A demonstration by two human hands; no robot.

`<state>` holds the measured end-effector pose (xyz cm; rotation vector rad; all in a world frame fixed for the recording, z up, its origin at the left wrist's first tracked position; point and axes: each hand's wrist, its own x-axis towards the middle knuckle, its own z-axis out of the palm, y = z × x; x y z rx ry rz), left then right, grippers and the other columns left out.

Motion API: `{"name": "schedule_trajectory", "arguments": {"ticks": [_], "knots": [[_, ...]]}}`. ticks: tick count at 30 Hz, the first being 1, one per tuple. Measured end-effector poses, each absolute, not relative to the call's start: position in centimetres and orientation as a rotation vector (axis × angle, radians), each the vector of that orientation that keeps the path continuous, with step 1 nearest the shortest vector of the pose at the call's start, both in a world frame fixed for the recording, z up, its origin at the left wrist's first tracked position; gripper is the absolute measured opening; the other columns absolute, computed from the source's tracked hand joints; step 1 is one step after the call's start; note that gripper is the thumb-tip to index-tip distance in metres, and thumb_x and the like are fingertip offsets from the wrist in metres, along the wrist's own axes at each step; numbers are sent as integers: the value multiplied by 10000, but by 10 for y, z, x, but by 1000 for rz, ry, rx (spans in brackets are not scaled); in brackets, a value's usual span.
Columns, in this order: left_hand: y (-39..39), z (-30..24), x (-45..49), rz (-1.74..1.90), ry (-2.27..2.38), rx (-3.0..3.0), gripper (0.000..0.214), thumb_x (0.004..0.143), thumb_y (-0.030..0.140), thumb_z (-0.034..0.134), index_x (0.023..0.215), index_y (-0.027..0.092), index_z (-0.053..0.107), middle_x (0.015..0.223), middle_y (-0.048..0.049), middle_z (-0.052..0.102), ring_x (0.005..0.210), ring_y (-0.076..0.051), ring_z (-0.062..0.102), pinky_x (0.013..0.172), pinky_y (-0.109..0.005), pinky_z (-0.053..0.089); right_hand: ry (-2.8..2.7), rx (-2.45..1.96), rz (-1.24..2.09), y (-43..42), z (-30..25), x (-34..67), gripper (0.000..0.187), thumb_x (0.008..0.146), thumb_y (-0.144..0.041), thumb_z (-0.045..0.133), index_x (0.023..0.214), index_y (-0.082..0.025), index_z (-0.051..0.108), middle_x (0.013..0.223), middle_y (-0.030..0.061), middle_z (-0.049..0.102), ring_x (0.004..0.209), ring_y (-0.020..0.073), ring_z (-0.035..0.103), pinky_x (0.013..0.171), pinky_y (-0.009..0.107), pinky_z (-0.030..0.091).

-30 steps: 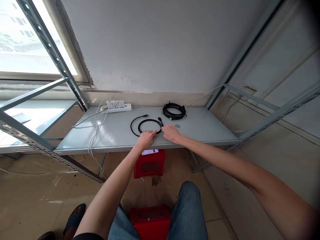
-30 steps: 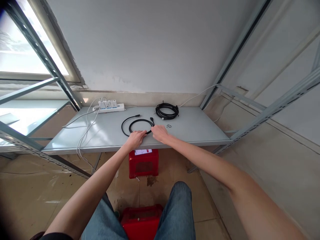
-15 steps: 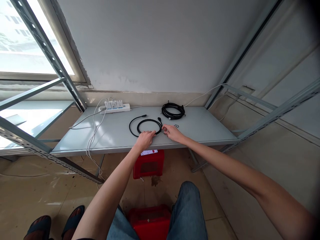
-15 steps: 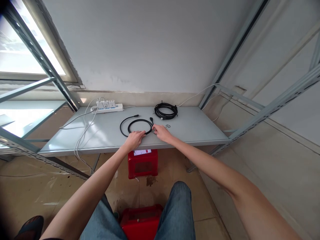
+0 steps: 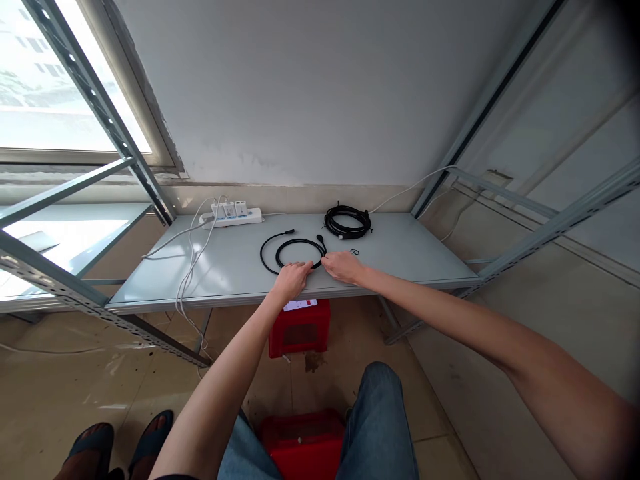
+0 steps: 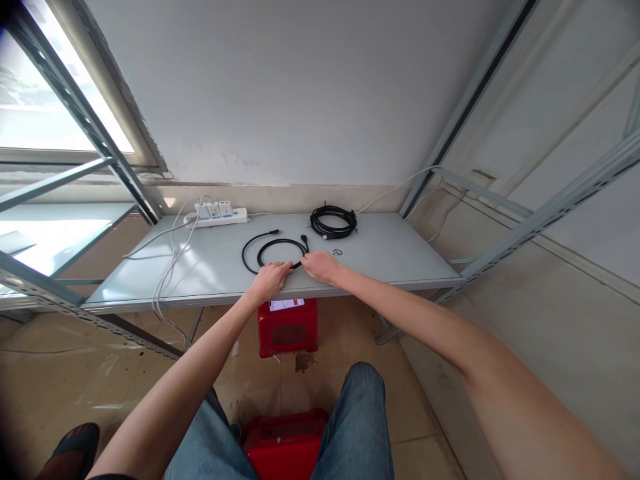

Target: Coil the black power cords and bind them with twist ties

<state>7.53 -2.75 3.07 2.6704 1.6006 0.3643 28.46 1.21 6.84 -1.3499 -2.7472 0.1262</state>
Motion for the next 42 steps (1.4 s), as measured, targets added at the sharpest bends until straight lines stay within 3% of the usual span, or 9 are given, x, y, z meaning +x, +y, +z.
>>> {"name": "schedule_trajectory", "arguments": {"ticks": [5, 9, 13, 18, 27, 30, 34, 38, 42], "knots": [[-28, 31, 77, 358, 1617, 2676, 314, 1097, 283, 273, 1121, 215, 579, 999, -105, 741, 942, -253, 704, 838, -346, 463, -1775, -1708, 1072, 8, 63, 264, 208, 949, -193, 498, 765, -159, 588, 742, 98, 680, 636, 137, 586, 536, 212, 395], [-29, 32, 77, 345, 1636, 2641, 303, 1096, 294, 287, 1115, 213, 578, 1015, -110, 744, 951, -250, 712, 843, -340, 467, -1355, -1672, 1508, 4, 66, 268, 168, 960, -238, 542, 814, -163, 575, 732, 75, 665, 554, 105, 524, 452, 203, 297], [-30, 38, 80, 307, 1666, 2575, 310, 1098, 320, 291, 1136, 191, 571, 1008, -133, 746, 930, -267, 722, 795, -336, 472, -1671, -1658, 862, -24, 63, 283, 220, 990, -373, 559, 1098, -189, 613, 734, 30, 652, 603, 157, 555, 537, 238, 373], [-27, 52, 103, 342, 1708, 2414, 320, 1081, 327, 343, 1177, 157, 596, 1012, -156, 743, 927, -286, 718, 750, -342, 489, -2294, -1530, 392, -50, 50, 274, 486, 1000, -194, 465, 1484, -229, 442, 746, 2, 636, 661, 190, 590, 655, 262, 376], [-40, 67, 73, 348, 1535, 2461, 361, 1028, 531, 475, 1132, 216, 617, 871, -75, 726, 857, -260, 700, 712, -309, 478, -2376, -1365, 461, -7, 53, 284, 329, 934, -79, 405, 1110, -191, 659, 744, 17, 631, 679, 168, 555, 682, 242, 393], [-39, 63, 36, 229, 1376, 2608, 391, 1037, 562, 435, 1088, 222, 619, 995, -102, 717, 918, -249, 691, 769, -306, 493, -2335, -1272, 665, 7, 57, 294, 380, 909, -33, 371, 1061, -185, 684, 656, -11, 595, 649, 157, 555, 717, 239, 431], [-29, 56, 16, 147, 1409, 2774, 419, 1091, 459, 280, 959, 214, 593, 942, -116, 710, 936, -254, 683, 901, -355, 497, -2389, -1254, 642, 18, 61, 288, 363, 957, -90, 421, 1176, -202, 688, 669, -11, 596, 662, 161, 572, 721, 241, 438], [-20, 53, 36, 67, 1583, 2747, 413, 1093, 431, 273, 984, 195, 594, 877, -129, 717, 824, -257, 703, 772, -340, 510, -2279, -1399, 296, 18, 59, 297, 407, 1024, -221, 433, 1411, -253, 553, 743, -1, 621, 704, 185, 594, 701, 250, 416], [-15, 55, 73, 67, 1698, 2690, 401, 1095, 379, 282, 1028, 161, 612, 975, -156, 710, 842, -258, 716, 722, -328, 506, -1928, -1609, 157, 20, 49, 341, 357, 1002, -182, 405, 1316, -212, 573, 877, 30, 668, 767, 191, 612, 671, 251, 397]]}}
